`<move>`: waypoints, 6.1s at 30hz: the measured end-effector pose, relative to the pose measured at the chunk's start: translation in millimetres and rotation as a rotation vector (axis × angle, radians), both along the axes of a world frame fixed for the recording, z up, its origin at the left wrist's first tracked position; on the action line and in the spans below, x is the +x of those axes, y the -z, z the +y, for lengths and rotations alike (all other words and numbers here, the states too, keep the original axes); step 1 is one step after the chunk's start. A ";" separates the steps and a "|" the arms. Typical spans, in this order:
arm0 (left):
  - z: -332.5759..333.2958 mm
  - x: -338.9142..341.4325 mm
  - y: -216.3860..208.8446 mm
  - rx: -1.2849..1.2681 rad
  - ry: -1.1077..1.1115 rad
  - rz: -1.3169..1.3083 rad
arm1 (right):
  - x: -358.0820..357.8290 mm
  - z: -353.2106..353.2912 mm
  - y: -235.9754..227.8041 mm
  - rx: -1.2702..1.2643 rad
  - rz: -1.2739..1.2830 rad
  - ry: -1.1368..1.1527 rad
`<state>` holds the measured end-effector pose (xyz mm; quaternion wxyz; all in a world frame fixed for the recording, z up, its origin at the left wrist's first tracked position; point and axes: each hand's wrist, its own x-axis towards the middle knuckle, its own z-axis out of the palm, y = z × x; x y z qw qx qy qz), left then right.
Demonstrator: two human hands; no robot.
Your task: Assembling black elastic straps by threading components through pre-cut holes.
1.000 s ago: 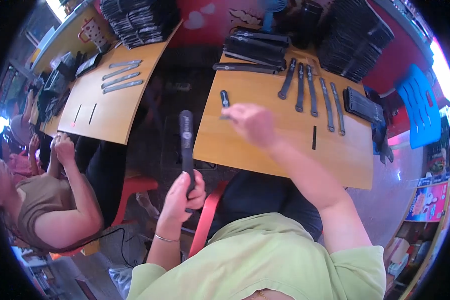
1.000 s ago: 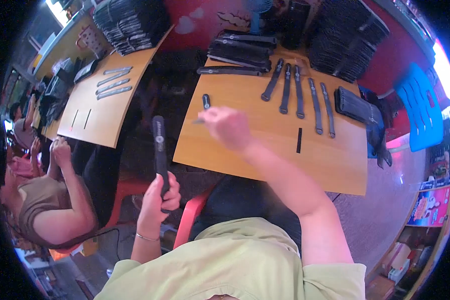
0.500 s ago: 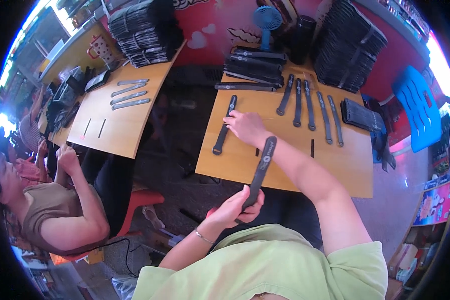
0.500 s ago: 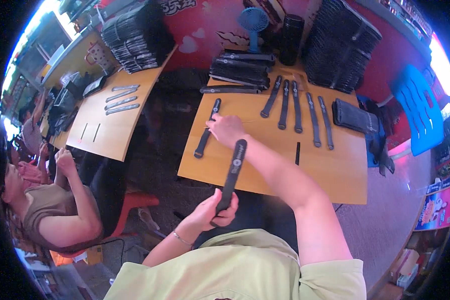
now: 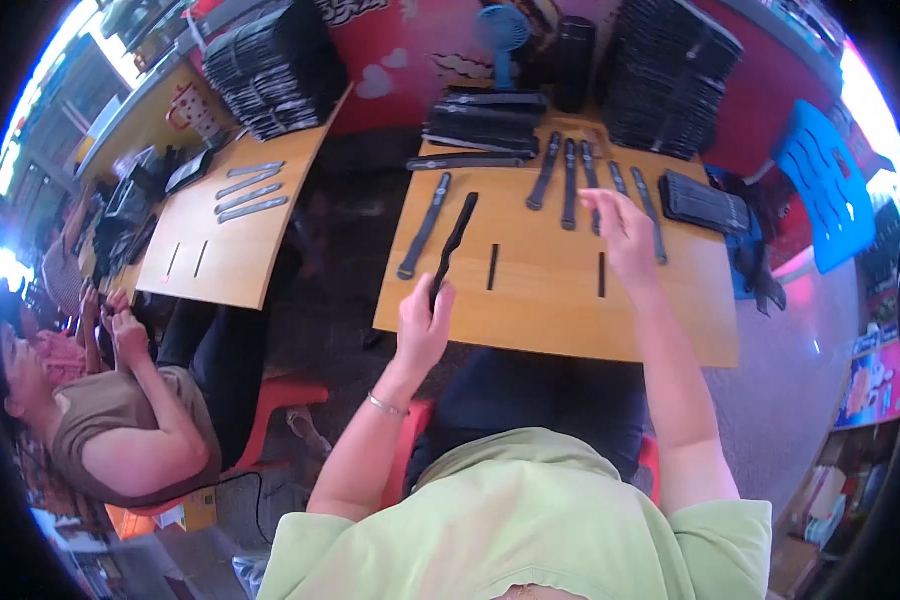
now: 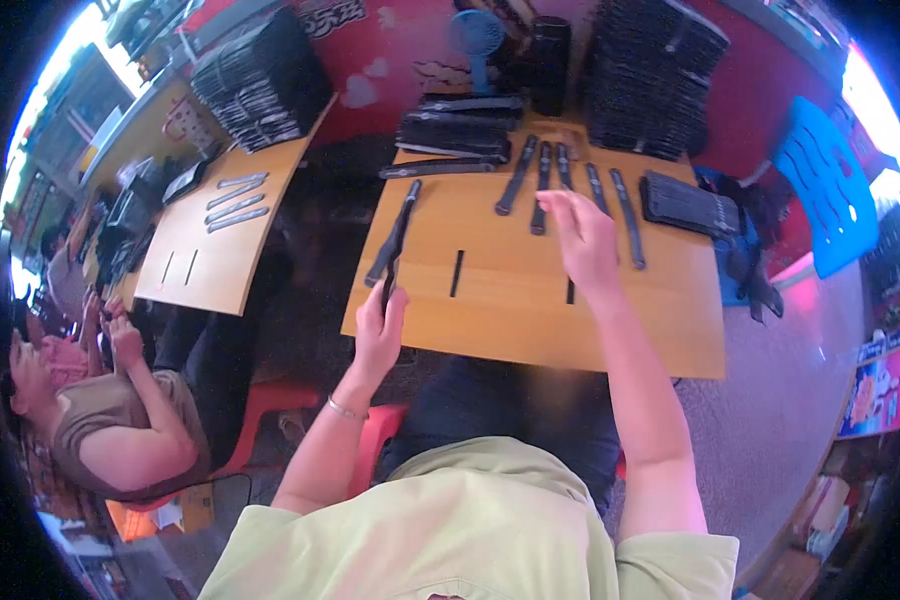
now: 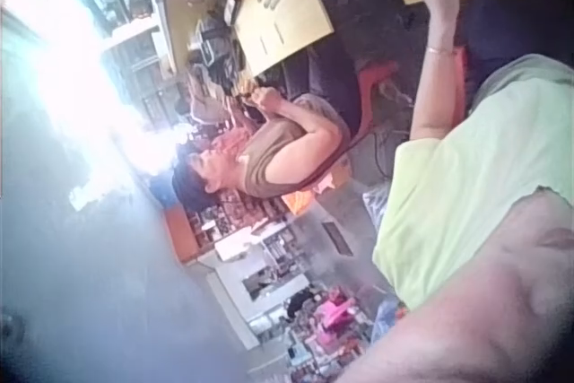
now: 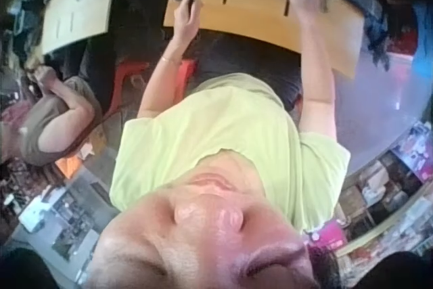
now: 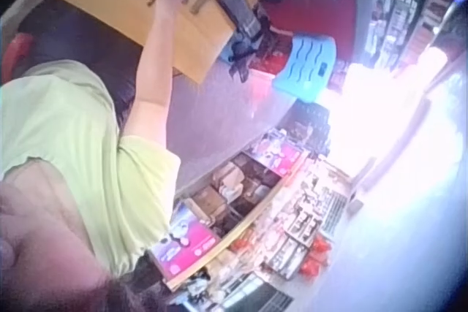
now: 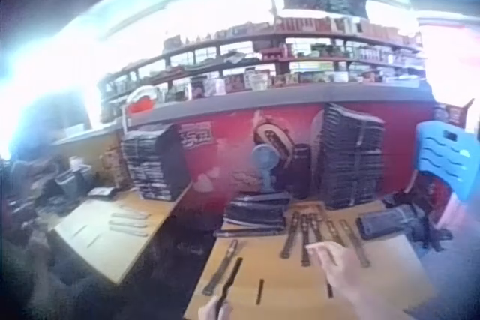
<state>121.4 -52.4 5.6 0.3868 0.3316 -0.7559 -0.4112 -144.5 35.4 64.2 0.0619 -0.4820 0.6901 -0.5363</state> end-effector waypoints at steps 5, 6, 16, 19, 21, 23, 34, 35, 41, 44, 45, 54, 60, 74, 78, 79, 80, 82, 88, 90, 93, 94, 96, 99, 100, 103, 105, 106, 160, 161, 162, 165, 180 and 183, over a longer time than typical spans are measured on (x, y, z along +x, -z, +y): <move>-18.8 -37.0 16.3 -0.209 -0.001 -0.193 | -52.2 102.0 47.6 0.032 0.093 0.348; -17.9 -39.4 19.9 -0.233 -0.007 -0.219 | -59.0 118.1 55.4 0.027 0.088 0.359; -26.0 -44.1 41.2 -0.247 -0.030 -0.244 | -65.7 158.4 88.6 0.332 0.443 0.571; -28.3 -44.7 39.2 -0.259 -0.033 -0.221 | -68.1 159.7 89.7 0.300 0.435 0.559; -24.9 -45.9 36.5 -0.266 -0.030 -0.219 | -69.4 162.0 89.5 0.272 0.436 0.548; -24.1 -46.9 37.3 -0.281 -0.037 -0.208 | -70.2 161.3 91.9 0.317 0.417 0.549; -30.0 -46.3 43.2 -0.358 -0.073 -0.263 | -75.2 161.8 94.7 0.320 0.384 0.545; -29.4 -45.7 43.6 -0.367 -0.077 -0.265 | -75.8 162.0 94.7 0.308 0.369 0.537; -25.3 -51.7 40.5 -0.390 -0.061 -0.292 | -75.2 166.8 90.2 0.289 0.302 0.544; -25.6 -50.7 39.6 -0.383 -0.094 -0.316 | -75.0 164.8 88.0 0.269 0.305 0.524; -25.9 -50.9 40.2 -0.384 -0.091 -0.317 | -76.1 165.1 89.1 0.269 0.303 0.526; -26.1 -53.2 39.7 -0.370 -0.050 -0.289 | -78.1 164.9 96.0 0.242 0.296 0.524; -33.5 -47.0 50.0 -0.404 -0.071 -0.231 | -74.5 161.7 91.1 0.249 0.292 0.514; -28.2 -49.6 34.3 -0.287 -0.023 -0.172 | -73.3 159.4 92.1 0.221 0.272 0.493; -26.9 -46.6 34.7 -0.249 -0.010 -0.160 | -70.6 159.6 91.8 0.223 0.273 0.501; -27.2 -46.6 33.8 -0.251 -0.018 -0.161 | -70.7 158.4 89.7 0.227 0.286 0.498; -27.3 -45.6 33.4 -0.252 -0.027 -0.162 | -70.1 157.9 88.1 0.230 0.300 0.494; -28.7 -44.3 38.9 -0.271 -0.032 -0.156 | -71.2 159.0 90.6 0.253 0.321 0.494; -27.5 -43.3 37.7 -0.233 -0.022 -0.125 | -70.5 159.7 91.6 0.240 0.307 0.494; -28.1 -41.5 37.8 -0.219 -0.021 -0.136 | -69.9 159.4 91.3 0.237 0.294 0.491; -30.3 -39.5 40.7 -0.238 -0.031 -0.119 | -71.2 157.4 93.0 0.211 0.299 0.485; -29.4 -39.7 40.6 -0.248 -0.032 -0.122 | -72.4 158.2 95.8 0.200 0.290 0.485; -28.7 -40.7 40.5 -0.257 -0.033 -0.126 | -76.4 160.0 98.8 0.190 0.280 0.484; -28.1 -38.3 38.7 -0.157 0.013 -0.095 | -76.0 160.0 100.3 0.224 0.163 0.489; -30.1 -36.4 41.6 -0.101 0.014 -0.048 | -74.5 159.1 94.5 0.259 0.164 0.498; -33.1 -28.5 43.8 0.105 0.039 0.103 | -70.1 156.3 83.9 0.287 0.191 0.500; -29.1 -26.6 37.6 0.254 0.064 0.211 | -70.9 154.6 85.9 0.278 0.223 0.496; -19.7 -29.3 26.7 0.424 0.105 0.442 | -73.7 156.0 90.8 0.233 0.284 0.477; 50.8 -81.8 44.7 0.863 0.387 0.608 | 55.5 89.5 78.8 -0.005 0.320 -0.116; 50.6 -82.2 46.0 0.825 0.396 0.598 | 54.8 89.8 81.7 -0.009 0.339 -0.106; 50.6 -82.3 47.6 0.828 0.398 0.598 | 54.4 90.7 83.2 -0.013 0.358 -0.096; 48.7 -81.9 50.5 0.816 0.390 0.590 | 56.8 91.0 77.6 0.030 0.354 -0.094; 58.8 -83.0 48.7 0.714 0.318 0.596 | 63.6 96.1 65.0 0.242 0.224 -0.078; 60.5 -82.8 48.1 0.500 0.330 0.544 | 67.3 96.3 62.5 0.229 -0.053 -0.096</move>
